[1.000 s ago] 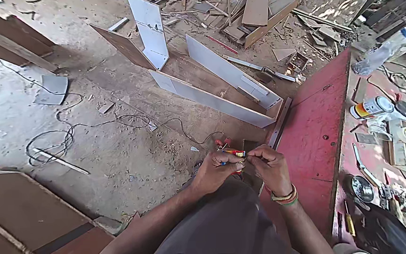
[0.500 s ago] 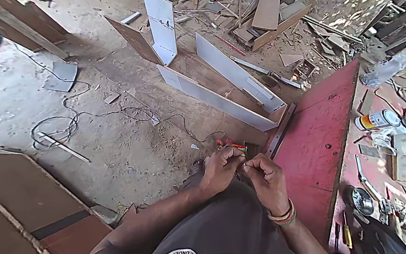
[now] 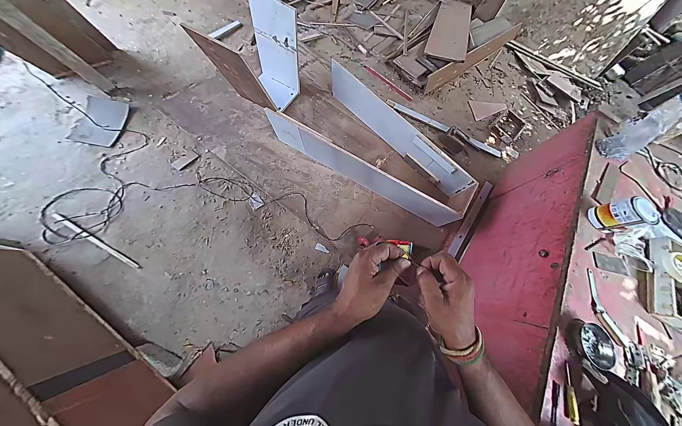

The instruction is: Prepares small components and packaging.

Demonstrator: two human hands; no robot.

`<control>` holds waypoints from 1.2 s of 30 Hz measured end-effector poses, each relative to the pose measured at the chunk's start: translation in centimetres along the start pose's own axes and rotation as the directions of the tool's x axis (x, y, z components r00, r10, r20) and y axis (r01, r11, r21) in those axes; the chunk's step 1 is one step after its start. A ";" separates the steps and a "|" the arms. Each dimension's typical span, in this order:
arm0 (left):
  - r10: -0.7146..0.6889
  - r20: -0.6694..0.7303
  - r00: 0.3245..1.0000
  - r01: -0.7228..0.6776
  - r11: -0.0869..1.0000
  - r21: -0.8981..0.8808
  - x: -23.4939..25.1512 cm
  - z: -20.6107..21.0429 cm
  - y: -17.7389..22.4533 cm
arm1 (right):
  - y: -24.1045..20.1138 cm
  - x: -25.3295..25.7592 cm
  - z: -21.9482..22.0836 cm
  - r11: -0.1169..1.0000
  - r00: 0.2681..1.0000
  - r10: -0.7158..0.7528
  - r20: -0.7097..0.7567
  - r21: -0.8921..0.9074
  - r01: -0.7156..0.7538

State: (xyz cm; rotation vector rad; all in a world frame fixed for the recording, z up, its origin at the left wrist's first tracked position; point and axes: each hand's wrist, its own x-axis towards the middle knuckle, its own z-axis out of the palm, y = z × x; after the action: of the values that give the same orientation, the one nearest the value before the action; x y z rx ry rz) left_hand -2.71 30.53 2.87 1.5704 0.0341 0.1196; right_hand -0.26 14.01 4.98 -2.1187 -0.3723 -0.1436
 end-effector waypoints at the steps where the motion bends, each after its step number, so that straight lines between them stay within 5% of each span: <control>1: -0.001 0.001 1.000 0.001 1.000 -0.001 0.0 0.0 0.0 | 0.2 0.1 -0.1 1.000 1.000 0.012 -0.008 0.009 -0.012; 8: -0.034 0.104 0.994 0.059 0.968 -0.243 -0.6 -0.5 -0.6 | -0.9 0.1 -0.7 0.964 0.994 0.086 0.069 0.248 -0.100; 18: -0.121 0.141 0.983 0.152 0.961 -0.233 -1.1 -1.5 -0.9 | -0.5 -0.7 0.0 0.846 0.977 0.154 0.146 0.491 -0.206; 27: -0.116 0.130 0.985 0.144 0.961 -0.237 -1.7 -3.2 -1.2 | -0.1 -0.3 1.4 0.909 0.982 0.165 0.097 0.372 -0.189; 32: -0.095 0.146 0.985 0.114 0.985 -0.129 -2.2 -4.8 -0.9 | -1.1 -0.1 2.7 0.955 0.990 -0.069 0.125 0.297 0.029; 36: 0.049 0.101 0.994 -0.046 0.998 -0.037 -2.8 -6.5 -1.6 | -3.3 0.6 4.8 0.971 0.959 -0.131 0.250 0.227 0.074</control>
State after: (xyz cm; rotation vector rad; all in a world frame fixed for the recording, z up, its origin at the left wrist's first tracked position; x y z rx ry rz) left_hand -6.03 36.69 1.10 1.5412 -0.0851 0.0766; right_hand -0.96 19.81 5.18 -1.9061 -0.6283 0.1170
